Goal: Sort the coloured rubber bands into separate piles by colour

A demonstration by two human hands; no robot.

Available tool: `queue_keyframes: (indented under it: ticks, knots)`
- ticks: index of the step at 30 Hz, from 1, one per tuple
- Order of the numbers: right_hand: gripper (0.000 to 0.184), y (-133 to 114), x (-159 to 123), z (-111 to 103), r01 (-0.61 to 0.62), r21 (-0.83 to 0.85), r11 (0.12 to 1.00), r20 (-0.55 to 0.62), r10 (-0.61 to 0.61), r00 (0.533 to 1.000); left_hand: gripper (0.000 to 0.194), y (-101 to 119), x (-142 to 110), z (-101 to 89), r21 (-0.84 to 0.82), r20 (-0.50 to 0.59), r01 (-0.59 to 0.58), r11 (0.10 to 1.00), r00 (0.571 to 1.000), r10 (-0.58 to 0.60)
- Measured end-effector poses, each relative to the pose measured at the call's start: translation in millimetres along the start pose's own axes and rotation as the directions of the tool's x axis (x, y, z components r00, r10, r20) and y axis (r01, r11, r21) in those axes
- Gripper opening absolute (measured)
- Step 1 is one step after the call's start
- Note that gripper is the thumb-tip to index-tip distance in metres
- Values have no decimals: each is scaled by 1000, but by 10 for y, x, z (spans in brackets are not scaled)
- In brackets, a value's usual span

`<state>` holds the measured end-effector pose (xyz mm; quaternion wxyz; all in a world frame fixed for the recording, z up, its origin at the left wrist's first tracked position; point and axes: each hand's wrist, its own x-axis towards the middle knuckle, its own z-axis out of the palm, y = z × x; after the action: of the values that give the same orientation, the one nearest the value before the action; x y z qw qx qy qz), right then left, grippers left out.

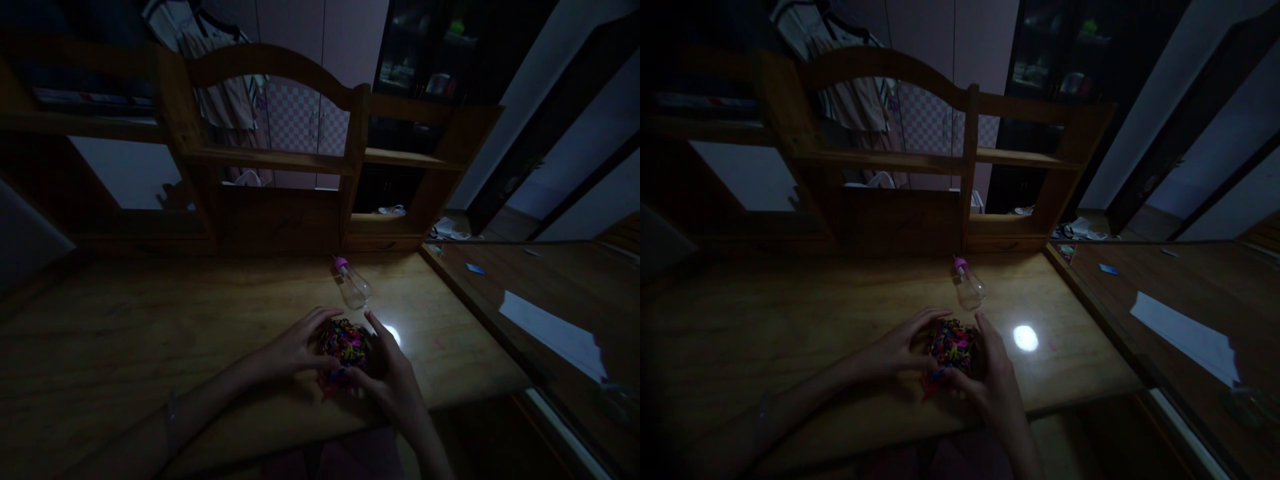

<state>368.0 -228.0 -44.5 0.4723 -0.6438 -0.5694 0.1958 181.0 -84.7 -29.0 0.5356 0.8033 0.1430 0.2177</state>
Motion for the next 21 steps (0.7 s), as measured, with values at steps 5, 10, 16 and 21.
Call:
queue_keyframes:
  ticks: [5, 10, 16, 21]
  knots:
    - [74, 55, 3, -3, -24, 112, 993, 25, 22, 999, 110, -105, -7, -10, 182, 97, -165, 969, 984, 149]
    - [77, 45, 9, -38, -2, 103, 995, 62, -5, 998, 125, -152, -24, -29, 303, 175, -215, 928, 970, 168]
    - [98, -24, 7, -76, 57, -32, 998, 127, -52, 991, 126, -121, -22, -32, 392, 199, -267, 880, 959, 202]
    - [110, -70, 8, -65, 145, -103, 984, 171, -126, 977, 121, -113, -17, -28, 410, 174, -263, 873, 963, 208]
